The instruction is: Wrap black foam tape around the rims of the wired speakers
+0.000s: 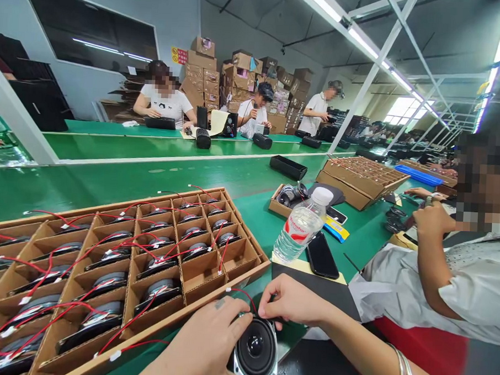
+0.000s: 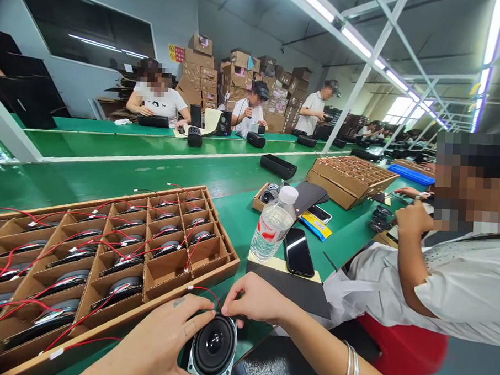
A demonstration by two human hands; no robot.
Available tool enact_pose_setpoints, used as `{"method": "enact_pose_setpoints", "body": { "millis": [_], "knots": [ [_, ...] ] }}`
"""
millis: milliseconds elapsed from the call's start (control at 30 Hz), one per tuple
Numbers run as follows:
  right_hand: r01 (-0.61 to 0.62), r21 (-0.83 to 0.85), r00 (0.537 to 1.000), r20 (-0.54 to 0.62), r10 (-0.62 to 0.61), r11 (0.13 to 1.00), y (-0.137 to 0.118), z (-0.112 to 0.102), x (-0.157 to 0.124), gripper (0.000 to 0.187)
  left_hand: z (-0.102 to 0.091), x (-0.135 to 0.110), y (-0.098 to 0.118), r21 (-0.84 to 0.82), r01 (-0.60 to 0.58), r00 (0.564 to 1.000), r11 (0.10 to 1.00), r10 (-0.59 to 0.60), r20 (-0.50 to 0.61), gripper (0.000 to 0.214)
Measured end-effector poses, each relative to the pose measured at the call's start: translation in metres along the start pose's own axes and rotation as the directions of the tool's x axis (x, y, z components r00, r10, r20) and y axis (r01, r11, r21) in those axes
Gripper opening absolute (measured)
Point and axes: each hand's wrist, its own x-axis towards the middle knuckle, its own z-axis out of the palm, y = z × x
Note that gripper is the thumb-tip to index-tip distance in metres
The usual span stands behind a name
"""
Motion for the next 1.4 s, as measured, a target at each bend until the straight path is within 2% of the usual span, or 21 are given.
{"method": "enact_pose_setpoints", "body": {
  "millis": [233, 433, 667, 833, 900, 1067, 1267, 1400],
  "knots": [
    [-0.026, 0.035, 1.0, 0.019, 0.025, 0.999, -0.004, -0.002, 0.002, 0.01, 0.033, 0.001, -0.015, 0.063, -0.095, 0.973, 0.993, 0.106, -0.207, 0.063],
    [-0.031, -0.006, 0.999, 0.036, 0.031, 0.999, -0.003, -0.003, 0.005, 0.009, 0.04, -0.001, -0.02, 0.086, -0.123, 0.948, 0.989, 0.143, -0.284, 0.062],
    [-0.042, -0.052, 0.998, 0.042, 0.044, 0.998, -0.007, -0.005, 0.004, 0.009, 0.041, 0.0, -0.022, 0.066, -0.105, 0.964, 0.992, 0.118, -0.24, 0.065],
    [-0.045, -0.065, 0.998, 0.046, 0.048, 0.997, -0.009, -0.004, 0.006, 0.006, 0.042, 0.0, -0.021, 0.084, -0.127, 0.947, 0.988, 0.146, -0.286, 0.067],
    [-0.05, -0.071, 0.998, 0.046, 0.054, 0.996, -0.008, -0.003, 0.007, 0.006, 0.039, 0.0, -0.02, 0.086, -0.133, 0.94, 0.987, 0.153, -0.304, 0.067],
    [-0.06, -0.129, 0.998, 0.011, 0.062, 0.99, -0.009, -0.001, 0.007, 0.007, 0.027, 0.002, -0.014, 0.099, -0.116, 0.954, 0.988, 0.138, -0.266, 0.063],
    [-0.069, -0.286, 0.997, -0.004, 0.071, 0.956, -0.016, -0.001, 0.004, 0.015, 0.031, 0.002, -0.015, 0.066, -0.104, 0.964, 0.992, 0.117, -0.24, 0.059],
    [-0.128, -0.464, 0.974, 0.105, 0.198, 0.876, -0.023, -0.003, 0.001, 0.039, 0.028, 0.001, -0.015, 0.067, -0.096, 0.974, 0.993, 0.107, -0.2, 0.057]
  ]
}}
